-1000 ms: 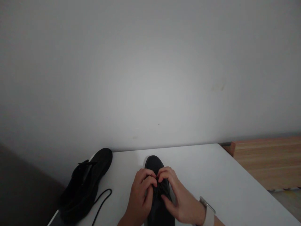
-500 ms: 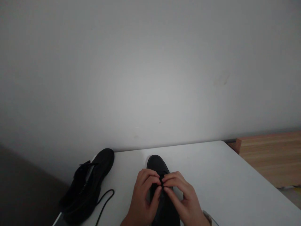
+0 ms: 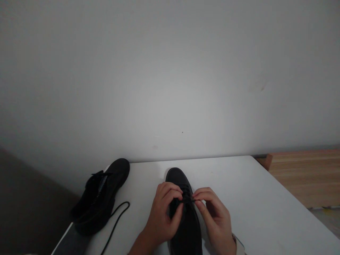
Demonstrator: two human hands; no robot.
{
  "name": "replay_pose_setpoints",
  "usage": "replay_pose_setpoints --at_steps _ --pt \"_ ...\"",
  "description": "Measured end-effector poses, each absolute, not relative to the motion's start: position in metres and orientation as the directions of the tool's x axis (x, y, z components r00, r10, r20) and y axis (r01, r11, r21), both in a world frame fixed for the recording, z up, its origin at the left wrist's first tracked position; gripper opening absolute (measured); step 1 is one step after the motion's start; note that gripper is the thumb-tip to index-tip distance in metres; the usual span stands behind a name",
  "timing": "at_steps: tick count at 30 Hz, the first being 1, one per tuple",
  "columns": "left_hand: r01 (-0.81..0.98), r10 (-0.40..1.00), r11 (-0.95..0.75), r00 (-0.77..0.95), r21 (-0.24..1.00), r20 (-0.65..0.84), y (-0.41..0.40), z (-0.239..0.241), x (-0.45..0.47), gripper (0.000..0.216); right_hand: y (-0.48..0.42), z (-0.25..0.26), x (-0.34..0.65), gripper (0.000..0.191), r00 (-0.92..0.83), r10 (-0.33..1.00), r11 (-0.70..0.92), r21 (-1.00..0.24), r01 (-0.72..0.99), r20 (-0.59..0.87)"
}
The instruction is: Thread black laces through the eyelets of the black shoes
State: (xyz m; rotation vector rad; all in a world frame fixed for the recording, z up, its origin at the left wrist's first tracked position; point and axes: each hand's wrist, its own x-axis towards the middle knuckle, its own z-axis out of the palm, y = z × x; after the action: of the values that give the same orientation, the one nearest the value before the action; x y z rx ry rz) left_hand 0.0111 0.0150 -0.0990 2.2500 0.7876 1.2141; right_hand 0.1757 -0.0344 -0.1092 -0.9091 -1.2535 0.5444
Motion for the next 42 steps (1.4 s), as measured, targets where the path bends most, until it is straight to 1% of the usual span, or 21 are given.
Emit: replay_pose_setpoints --at_steps 2,4,7,9,12,14,17,20,23,28,30,32,34,38,40,42 --pt "0.259 0.679 -0.722 0.446 0.642 0.583 0.016 -0.100 0.011 0.015 -0.038 -0.107 0.177 0.012 0.329 0.762 0.564 -0.821 0.089 0.558" --pt "0.260 0.686 -0.713 0.447 0.651 0.574 0.016 -0.101 0.011 0.016 -0.042 -0.105 0.179 0.015 0.328 0.759 0.577 -0.814 0.061 0.562" --pt "0.254 0.684 -0.712 0.460 0.654 0.566 0.016 -0.101 0.010 0.018 -0.044 -0.106 0.183 0.028 0.196 0.786 0.591 -0.806 0.036 0.586" --pt "0.250 0.674 -0.719 0.476 0.648 0.565 0.016 -0.101 0.009 0.021 -0.042 -0.108 0.184 0.031 0.130 0.813 0.566 -0.823 0.055 0.568" --pt "0.247 0.651 -0.738 0.506 0.628 0.566 0.016 -0.100 0.008 0.026 -0.037 -0.110 0.183 0.019 0.105 0.853 0.500 -0.858 0.121 0.511" --pt "0.249 0.636 -0.751 0.520 0.612 0.569 0.016 -0.100 0.008 0.029 -0.035 -0.111 0.182 0.012 0.076 0.860 0.491 -0.858 0.148 0.505" --pt "0.269 0.631 -0.759 0.528 0.593 0.568 0.016 -0.099 0.007 0.031 -0.035 -0.110 0.180 0.010 0.011 0.860 0.501 -0.848 0.175 0.511" --pt "0.274 0.634 -0.757 0.526 0.594 0.566 0.015 -0.099 0.006 0.029 -0.034 -0.109 0.179 0.010 -0.027 0.885 0.461 -0.866 0.196 0.465" --pt "0.248 0.647 -0.741 0.511 0.624 0.566 0.013 -0.099 0.006 0.026 -0.032 -0.110 0.178 0.009 -0.027 0.908 0.414 -0.889 0.195 0.418" --pt "0.127 0.683 -0.670 0.491 0.731 0.540 0.011 -0.098 0.005 0.015 -0.030 -0.113 0.181 0.007 -0.035 0.927 0.374 -0.912 0.169 0.374" --pt "0.076 0.692 -0.637 0.494 0.767 0.526 0.011 -0.096 0.004 0.011 -0.031 -0.112 0.183 0.013 -0.071 0.922 0.387 -0.907 0.166 0.381" --pt "0.027 0.703 -0.599 0.496 0.800 0.510 0.012 -0.096 0.003 0.007 -0.032 -0.110 0.184 0.023 -0.131 0.907 0.418 -0.891 0.176 0.400" --pt "-0.021 0.711 -0.564 0.497 0.825 0.498 0.013 -0.097 0.003 0.008 -0.032 -0.107 0.184 0.027 -0.191 0.884 0.460 -0.865 0.201 0.426" --pt "-0.128 0.731 -0.481 0.487 0.867 0.477 0.014 -0.102 0.003 0.022 -0.033 -0.105 0.183 0.019 -0.227 0.870 0.488 -0.833 0.261 0.438" --pt "-0.191 0.752 -0.429 0.466 0.883 0.466 0.014 -0.103 0.002 0.027 -0.033 -0.104 0.183 0.013 -0.238 0.867 0.491 -0.833 0.254 0.438" --pt "-0.253 0.780 -0.372 0.436 0.893 0.449 0.014 -0.101 0.001 0.026 -0.034 -0.103 0.185 0.008 -0.260 0.856 0.501 -0.838 0.214 0.446"
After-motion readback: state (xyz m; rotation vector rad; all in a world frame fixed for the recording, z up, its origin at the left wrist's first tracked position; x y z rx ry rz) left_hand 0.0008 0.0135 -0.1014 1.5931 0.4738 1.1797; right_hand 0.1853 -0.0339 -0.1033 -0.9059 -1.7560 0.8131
